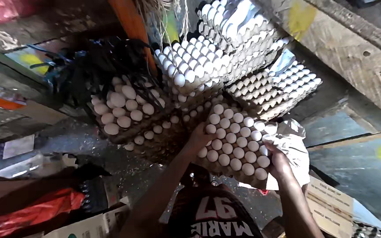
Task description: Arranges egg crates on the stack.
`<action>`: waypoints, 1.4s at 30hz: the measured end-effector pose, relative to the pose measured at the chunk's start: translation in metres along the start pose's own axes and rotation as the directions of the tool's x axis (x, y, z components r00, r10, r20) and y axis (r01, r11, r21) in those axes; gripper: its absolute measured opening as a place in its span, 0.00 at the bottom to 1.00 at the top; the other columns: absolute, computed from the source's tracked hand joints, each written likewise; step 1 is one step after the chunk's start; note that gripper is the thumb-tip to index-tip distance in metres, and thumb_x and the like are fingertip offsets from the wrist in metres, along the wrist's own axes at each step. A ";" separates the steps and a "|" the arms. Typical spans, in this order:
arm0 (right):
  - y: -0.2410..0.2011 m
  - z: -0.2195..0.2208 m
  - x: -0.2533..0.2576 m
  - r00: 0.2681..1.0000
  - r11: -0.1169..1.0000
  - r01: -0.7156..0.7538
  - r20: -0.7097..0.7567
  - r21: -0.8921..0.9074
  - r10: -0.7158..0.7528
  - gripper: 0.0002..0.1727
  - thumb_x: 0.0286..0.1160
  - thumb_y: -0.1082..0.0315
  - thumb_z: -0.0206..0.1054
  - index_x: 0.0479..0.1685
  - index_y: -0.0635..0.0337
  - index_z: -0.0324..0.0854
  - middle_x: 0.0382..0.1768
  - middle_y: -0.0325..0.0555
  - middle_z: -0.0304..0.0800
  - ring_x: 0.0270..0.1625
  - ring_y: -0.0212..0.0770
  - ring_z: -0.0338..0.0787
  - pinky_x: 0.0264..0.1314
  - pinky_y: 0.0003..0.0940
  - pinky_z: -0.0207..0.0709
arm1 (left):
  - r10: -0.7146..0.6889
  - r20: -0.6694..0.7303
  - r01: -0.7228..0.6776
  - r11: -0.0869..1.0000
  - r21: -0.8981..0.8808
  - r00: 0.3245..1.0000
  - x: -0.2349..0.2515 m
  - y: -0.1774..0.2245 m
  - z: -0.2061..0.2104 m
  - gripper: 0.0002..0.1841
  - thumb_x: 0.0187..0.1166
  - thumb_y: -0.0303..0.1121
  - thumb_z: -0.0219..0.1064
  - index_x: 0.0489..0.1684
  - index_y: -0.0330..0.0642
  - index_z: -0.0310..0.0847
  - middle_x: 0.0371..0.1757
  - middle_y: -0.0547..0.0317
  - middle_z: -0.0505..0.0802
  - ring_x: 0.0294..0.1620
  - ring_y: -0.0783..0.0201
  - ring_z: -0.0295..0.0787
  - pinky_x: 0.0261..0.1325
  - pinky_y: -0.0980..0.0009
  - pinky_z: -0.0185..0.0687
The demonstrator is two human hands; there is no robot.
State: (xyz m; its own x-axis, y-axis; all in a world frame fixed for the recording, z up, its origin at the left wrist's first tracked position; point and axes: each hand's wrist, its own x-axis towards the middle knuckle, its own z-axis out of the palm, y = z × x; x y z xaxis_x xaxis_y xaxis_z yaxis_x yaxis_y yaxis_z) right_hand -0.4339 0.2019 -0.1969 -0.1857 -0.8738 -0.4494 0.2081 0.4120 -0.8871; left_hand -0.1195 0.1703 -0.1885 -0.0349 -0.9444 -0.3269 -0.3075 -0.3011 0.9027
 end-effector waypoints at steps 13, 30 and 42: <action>-0.087 0.106 0.147 0.868 0.564 0.319 0.473 -0.761 0.147 0.26 0.75 0.45 0.71 0.61 0.56 0.87 0.55 0.54 0.91 0.57 0.49 0.89 0.62 0.57 0.81 | -0.365 -0.034 0.238 0.671 -0.703 0.930 -0.081 -0.048 0.046 0.44 0.71 0.33 0.77 0.88 0.41 0.51 0.70 0.44 0.84 0.65 0.53 0.86 0.63 0.55 0.87; -0.070 0.084 0.139 0.937 0.335 0.278 0.331 -0.900 0.112 0.45 0.69 0.23 0.62 0.68 0.54 0.85 0.66 0.60 0.86 0.71 0.61 0.84 0.72 0.72 0.72 | -0.308 -0.043 0.223 0.773 -0.594 0.950 -0.082 -0.074 0.053 0.36 0.72 0.34 0.76 0.81 0.38 0.64 0.66 0.45 0.87 0.62 0.55 0.89 0.61 0.57 0.90; -0.024 0.069 0.175 0.923 0.344 0.385 0.359 -0.856 -0.139 0.39 0.61 0.40 0.81 0.63 0.62 0.81 0.64 0.64 0.84 0.67 0.64 0.84 0.68 0.71 0.76 | -0.250 -0.166 0.193 0.934 -0.300 0.954 -0.054 -0.117 0.066 0.39 0.73 0.35 0.77 0.83 0.34 0.62 0.77 0.38 0.78 0.76 0.52 0.78 0.76 0.56 0.79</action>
State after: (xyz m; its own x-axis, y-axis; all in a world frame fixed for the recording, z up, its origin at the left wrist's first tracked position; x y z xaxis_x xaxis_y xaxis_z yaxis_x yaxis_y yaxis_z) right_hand -0.4054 0.0212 -0.2465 0.1445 -0.9564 -0.2537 -0.8221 0.0267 -0.5688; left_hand -0.1443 0.2655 -0.2950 0.2015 -0.8475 -0.4911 -0.0085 -0.5029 0.8643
